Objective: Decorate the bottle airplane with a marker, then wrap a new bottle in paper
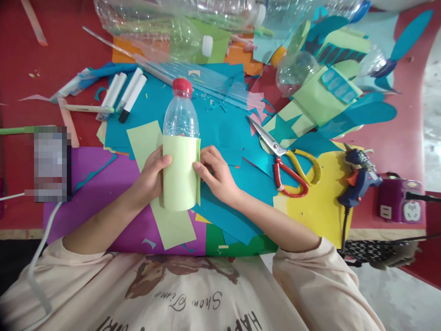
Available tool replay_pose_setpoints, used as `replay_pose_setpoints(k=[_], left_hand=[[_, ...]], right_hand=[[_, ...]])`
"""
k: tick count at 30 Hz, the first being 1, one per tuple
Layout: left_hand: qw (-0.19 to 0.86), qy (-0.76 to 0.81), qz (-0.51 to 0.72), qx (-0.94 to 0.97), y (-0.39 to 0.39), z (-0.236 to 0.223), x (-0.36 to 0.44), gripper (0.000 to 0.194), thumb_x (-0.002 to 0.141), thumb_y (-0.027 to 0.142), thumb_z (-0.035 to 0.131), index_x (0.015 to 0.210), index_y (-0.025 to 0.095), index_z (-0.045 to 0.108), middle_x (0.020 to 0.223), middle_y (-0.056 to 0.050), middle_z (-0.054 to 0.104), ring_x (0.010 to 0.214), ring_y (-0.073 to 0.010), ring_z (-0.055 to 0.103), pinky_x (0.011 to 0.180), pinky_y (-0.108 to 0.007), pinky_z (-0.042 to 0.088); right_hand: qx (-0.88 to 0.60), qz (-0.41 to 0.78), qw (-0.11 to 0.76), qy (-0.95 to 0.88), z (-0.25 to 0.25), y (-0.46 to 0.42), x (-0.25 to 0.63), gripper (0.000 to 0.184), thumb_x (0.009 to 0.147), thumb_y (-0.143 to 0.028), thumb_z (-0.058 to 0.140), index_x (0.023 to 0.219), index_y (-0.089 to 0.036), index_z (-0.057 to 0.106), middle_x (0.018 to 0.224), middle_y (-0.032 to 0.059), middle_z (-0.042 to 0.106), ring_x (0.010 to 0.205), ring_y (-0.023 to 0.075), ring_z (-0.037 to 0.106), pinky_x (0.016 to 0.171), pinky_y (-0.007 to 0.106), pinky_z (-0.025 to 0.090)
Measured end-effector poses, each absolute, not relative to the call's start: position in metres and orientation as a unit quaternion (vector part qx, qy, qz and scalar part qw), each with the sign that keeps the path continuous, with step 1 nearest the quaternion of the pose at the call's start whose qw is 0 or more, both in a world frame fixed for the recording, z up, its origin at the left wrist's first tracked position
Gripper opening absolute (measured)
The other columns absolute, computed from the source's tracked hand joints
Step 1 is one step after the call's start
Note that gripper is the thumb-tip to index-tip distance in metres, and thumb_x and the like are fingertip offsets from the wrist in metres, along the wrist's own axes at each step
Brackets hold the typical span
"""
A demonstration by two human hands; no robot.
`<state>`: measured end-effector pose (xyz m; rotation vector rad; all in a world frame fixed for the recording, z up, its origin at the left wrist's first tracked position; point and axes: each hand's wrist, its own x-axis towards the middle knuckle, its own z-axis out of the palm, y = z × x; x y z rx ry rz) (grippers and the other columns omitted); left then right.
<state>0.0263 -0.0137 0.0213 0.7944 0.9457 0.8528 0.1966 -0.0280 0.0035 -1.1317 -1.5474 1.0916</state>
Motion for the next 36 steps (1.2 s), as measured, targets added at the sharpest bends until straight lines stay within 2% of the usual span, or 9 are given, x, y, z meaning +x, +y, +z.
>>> replay_pose_setpoints(k=[10,14,21,25,36], left_hand=[[0.707,0.459,0.383,0.378,-0.02,0.008,0.025,0.07,0.074,0.066,0.068,0.127,0.025,0.05,0.122,-0.006,0.064,0.108,-0.027,0.063,0.08,-0.031,0.053],[0.731,0.445,0.35,0.381,-0.019,0.012,0.023,0.068,0.075,0.067,0.066,0.124,0.021,0.054,0.117,-0.01,0.066,0.103,-0.0285,0.066,0.079,-0.033,0.053],[0.73,0.439,0.366,0.375,-0.017,0.014,0.023,0.069,0.072,0.063,0.071,0.124,0.021,0.054,0.118,-0.01,0.066,0.106,-0.0309,0.065,0.081,-0.036,0.054],[0.74,0.438,0.351,0.37,-0.016,0.016,0.023,0.068,0.071,0.065,0.071,0.119,0.018,0.057,0.11,-0.011,0.069,0.1,-0.0317,0.067,0.078,-0.037,0.055],[0.732,0.446,0.372,0.356,-0.014,0.014,0.022,0.062,0.07,0.062,0.072,0.112,0.018,0.06,0.104,-0.009,0.071,0.096,-0.029,0.069,0.074,-0.034,0.056]], right_hand=[[-0.443,0.447,0.449,-0.634,-0.002,-0.023,0.198,0.043,0.094,-0.053,0.044,0.065,-0.022,0.037,0.073,0.0003,0.04,0.074,0.0154,0.047,0.067,0.032,0.044],[-0.435,0.445,0.455,-0.637,-0.003,-0.022,0.199,0.044,0.094,-0.052,0.045,0.064,-0.023,0.036,0.072,0.0004,0.04,0.073,0.0161,0.047,0.067,0.032,0.045],[-0.441,0.45,0.452,-0.632,-0.001,-0.022,0.199,0.045,0.093,-0.055,0.045,0.063,-0.023,0.035,0.072,0.0004,0.04,0.074,0.0162,0.048,0.068,0.033,0.046],[-0.435,0.445,0.458,-0.634,0.0,-0.022,0.199,0.043,0.094,-0.051,0.046,0.063,-0.023,0.036,0.07,0.0002,0.041,0.075,0.0165,0.049,0.069,0.034,0.046],[-0.453,0.447,0.459,-0.62,0.001,-0.021,0.2,0.047,0.093,-0.056,0.046,0.061,-0.022,0.036,0.068,-0.0005,0.041,0.069,0.0144,0.046,0.065,0.032,0.044]])
